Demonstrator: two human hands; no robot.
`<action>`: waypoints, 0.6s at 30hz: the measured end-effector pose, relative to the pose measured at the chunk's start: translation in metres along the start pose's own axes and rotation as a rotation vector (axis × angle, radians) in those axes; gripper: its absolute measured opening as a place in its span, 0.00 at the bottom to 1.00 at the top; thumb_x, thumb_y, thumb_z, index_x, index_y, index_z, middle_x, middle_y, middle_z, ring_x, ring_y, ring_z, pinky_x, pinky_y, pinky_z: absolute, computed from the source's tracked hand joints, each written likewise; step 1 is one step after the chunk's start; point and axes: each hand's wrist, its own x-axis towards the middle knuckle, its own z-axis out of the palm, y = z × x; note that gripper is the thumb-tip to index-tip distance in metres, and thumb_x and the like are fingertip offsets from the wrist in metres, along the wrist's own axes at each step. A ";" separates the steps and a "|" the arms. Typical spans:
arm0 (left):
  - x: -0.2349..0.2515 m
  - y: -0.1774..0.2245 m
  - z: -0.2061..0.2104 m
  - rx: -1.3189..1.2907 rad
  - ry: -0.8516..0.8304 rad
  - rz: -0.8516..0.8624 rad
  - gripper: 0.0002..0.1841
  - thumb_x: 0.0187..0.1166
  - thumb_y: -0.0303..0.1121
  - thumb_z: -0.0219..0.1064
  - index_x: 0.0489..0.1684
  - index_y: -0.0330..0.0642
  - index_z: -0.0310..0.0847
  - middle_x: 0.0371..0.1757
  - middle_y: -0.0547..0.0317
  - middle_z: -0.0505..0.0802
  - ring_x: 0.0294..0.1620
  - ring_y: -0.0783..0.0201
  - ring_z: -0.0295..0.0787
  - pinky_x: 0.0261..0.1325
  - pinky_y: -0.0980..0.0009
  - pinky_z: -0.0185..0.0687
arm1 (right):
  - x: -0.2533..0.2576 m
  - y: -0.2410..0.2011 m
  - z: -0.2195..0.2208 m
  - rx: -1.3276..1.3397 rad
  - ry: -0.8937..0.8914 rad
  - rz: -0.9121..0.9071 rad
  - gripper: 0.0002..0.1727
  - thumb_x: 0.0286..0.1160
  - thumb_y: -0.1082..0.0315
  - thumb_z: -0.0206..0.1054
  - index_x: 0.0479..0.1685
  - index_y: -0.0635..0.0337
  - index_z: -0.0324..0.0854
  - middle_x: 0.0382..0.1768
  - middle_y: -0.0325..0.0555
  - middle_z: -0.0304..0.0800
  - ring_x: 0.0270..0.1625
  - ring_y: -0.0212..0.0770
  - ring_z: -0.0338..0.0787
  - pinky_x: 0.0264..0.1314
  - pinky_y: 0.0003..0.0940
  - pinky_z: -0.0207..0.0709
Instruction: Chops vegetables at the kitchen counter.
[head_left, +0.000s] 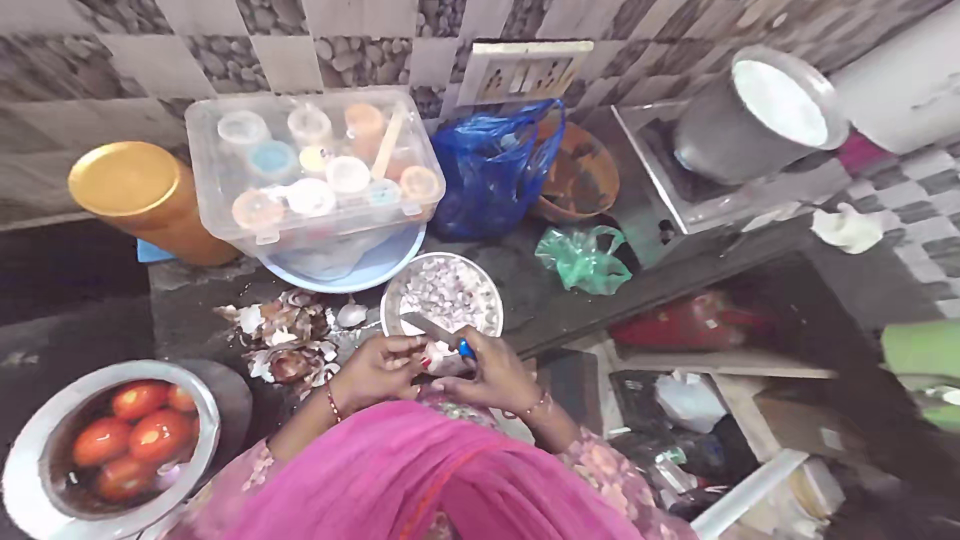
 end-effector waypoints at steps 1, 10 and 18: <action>-0.002 0.001 0.000 0.008 -0.003 -0.001 0.14 0.71 0.22 0.68 0.55 0.32 0.86 0.50 0.72 0.94 0.51 0.83 0.89 0.63 0.79 0.84 | 0.002 -0.004 0.001 -0.039 0.012 0.002 0.38 0.62 0.33 0.73 0.46 0.66 0.83 0.21 0.44 0.81 0.22 0.40 0.77 0.26 0.41 0.74; -0.009 0.002 0.002 0.044 -0.033 -0.085 0.10 0.76 0.23 0.65 0.51 0.32 0.87 0.43 0.73 0.94 0.43 0.85 0.88 0.54 0.82 0.86 | 0.001 -0.017 0.006 -0.171 -0.044 0.035 0.37 0.65 0.31 0.69 0.41 0.64 0.83 0.24 0.49 0.83 0.25 0.48 0.84 0.26 0.49 0.77; -0.010 -0.006 0.009 0.058 0.001 -0.108 0.12 0.77 0.23 0.63 0.53 0.28 0.85 0.45 0.71 0.94 0.44 0.86 0.88 0.54 0.83 0.85 | -0.006 -0.014 0.019 -0.209 0.028 0.066 0.34 0.64 0.35 0.71 0.39 0.65 0.83 0.24 0.49 0.85 0.24 0.49 0.86 0.24 0.48 0.77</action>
